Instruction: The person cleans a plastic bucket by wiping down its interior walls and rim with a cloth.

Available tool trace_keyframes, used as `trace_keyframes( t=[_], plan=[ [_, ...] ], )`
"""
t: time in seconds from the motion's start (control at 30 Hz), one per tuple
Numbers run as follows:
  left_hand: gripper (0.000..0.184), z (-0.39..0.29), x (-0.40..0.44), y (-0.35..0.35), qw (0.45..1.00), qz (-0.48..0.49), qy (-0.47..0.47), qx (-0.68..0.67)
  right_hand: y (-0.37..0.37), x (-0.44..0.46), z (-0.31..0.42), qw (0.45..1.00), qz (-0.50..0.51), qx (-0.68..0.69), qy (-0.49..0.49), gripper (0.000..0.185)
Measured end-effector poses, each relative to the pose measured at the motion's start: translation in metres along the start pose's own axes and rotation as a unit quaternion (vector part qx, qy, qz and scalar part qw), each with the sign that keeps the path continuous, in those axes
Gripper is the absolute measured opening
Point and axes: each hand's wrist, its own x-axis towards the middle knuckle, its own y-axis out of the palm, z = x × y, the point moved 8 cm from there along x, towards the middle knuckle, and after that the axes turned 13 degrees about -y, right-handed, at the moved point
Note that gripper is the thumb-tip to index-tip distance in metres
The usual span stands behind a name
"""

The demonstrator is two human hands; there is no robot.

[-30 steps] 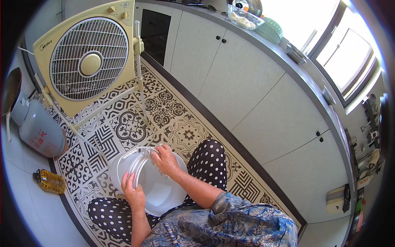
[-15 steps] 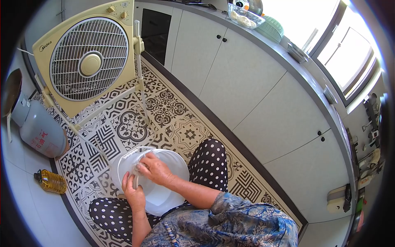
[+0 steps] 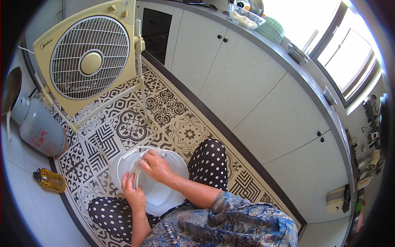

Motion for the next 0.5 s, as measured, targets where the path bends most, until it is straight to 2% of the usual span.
trace_keyframes(
  t=[0.13, 0.2, 0.27, 0.33, 0.37, 0.43, 0.5],
  plan=[
    [0.046, -0.005, 0.003, 0.0, 0.998, 0.011, -0.041, -0.043, 0.021, -0.011, 0.037, 0.997, 0.059, 0.017, -0.054, 0.025],
    [0.046, -0.004, 0.004, -0.001, 0.996, 0.013, -0.054, -0.071, 0.019, -0.009, 0.03, 0.997, 0.066, 0.006, -0.05, 0.025],
    [0.047, -0.003, 0.003, 0.0, 0.999, 0.013, -0.036, -0.038, 0.016, -0.004, 0.019, 0.996, 0.073, -0.004, -0.044, 0.025],
    [0.047, 0.002, 0.002, 0.0, 0.999, 0.015, -0.023, -0.031, 0.002, -0.001, -0.004, 0.999, 0.031, -0.02, 0.017, 0.026],
    [0.047, 0.002, 0.002, 0.001, 0.999, 0.017, -0.011, -0.025, -0.003, 0.002, -0.013, 0.999, 0.031, -0.022, 0.016, 0.026],
    [0.047, 0.001, 0.001, 0.0, 1.0, 0.014, -0.008, -0.027, -0.018, -0.001, -0.046, 0.996, -0.022, -0.019, 0.089, 0.027],
    [0.047, 0.0, -0.001, -0.001, 1.0, 0.012, -0.004, -0.027, -0.025, -0.005, -0.064, 0.995, -0.04, -0.04, 0.086, 0.03]
  ],
)
